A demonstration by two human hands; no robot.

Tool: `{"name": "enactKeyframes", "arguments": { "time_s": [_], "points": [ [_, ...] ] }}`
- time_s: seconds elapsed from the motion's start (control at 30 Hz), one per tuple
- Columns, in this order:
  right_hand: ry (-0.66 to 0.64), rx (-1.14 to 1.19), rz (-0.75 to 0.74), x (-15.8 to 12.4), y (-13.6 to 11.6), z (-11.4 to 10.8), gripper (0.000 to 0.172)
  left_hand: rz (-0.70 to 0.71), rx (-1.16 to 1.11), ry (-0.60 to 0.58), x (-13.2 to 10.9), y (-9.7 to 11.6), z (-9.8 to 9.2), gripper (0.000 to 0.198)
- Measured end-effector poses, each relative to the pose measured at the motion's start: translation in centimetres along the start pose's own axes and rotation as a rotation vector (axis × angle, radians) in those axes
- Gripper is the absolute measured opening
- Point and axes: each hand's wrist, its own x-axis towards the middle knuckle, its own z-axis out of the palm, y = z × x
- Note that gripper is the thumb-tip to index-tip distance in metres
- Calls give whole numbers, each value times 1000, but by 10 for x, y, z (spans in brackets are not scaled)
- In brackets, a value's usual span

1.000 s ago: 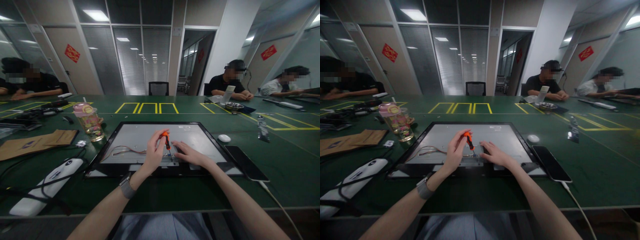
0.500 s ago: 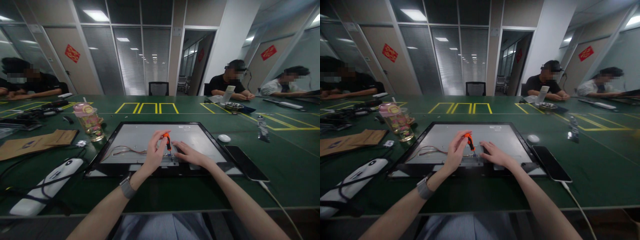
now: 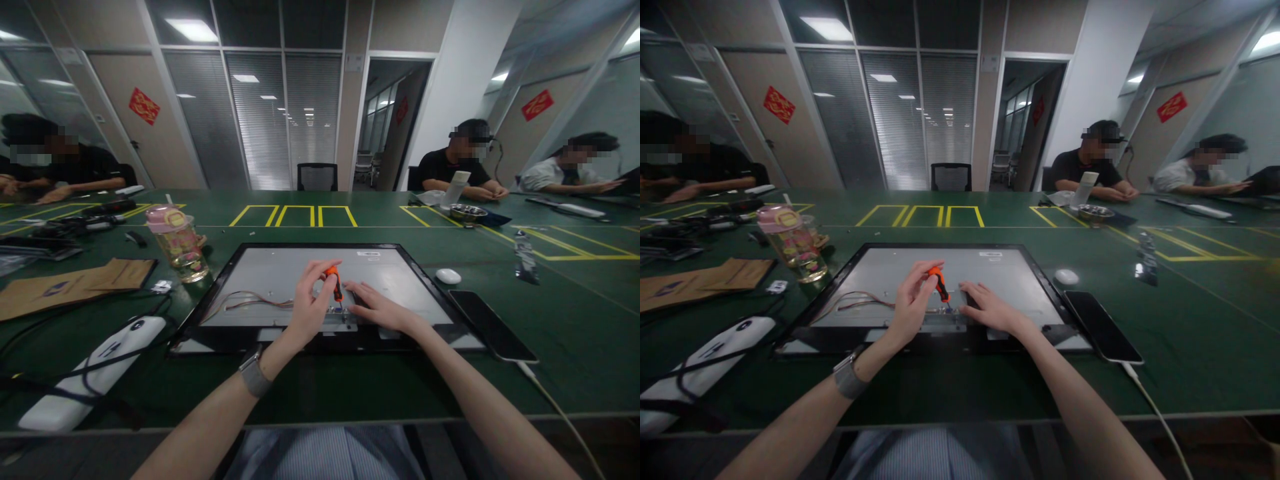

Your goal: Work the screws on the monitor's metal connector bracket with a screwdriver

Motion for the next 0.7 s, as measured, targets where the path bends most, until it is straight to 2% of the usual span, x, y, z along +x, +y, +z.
{"name": "enactKeyframes", "arguments": {
  "time_s": [0.2, 0.43, 0.6, 0.7],
  "points": [
    [-14, 0, 17, 2, 4, 2, 66, 32, 49, 53, 1, -2, 1, 21],
    [-5, -10, -23, 2, 3, 1, 61, -21, -83, -66, 1, 2, 0, 29],
    [6, 1, -17, 1, 1, 1, 60, 65, 50, 2, 1, 1, 0, 22],
    [1, -2, -9, 1, 3, 2, 61, 58, 43, 1, 0, 3, 0, 25]
  ]
}}
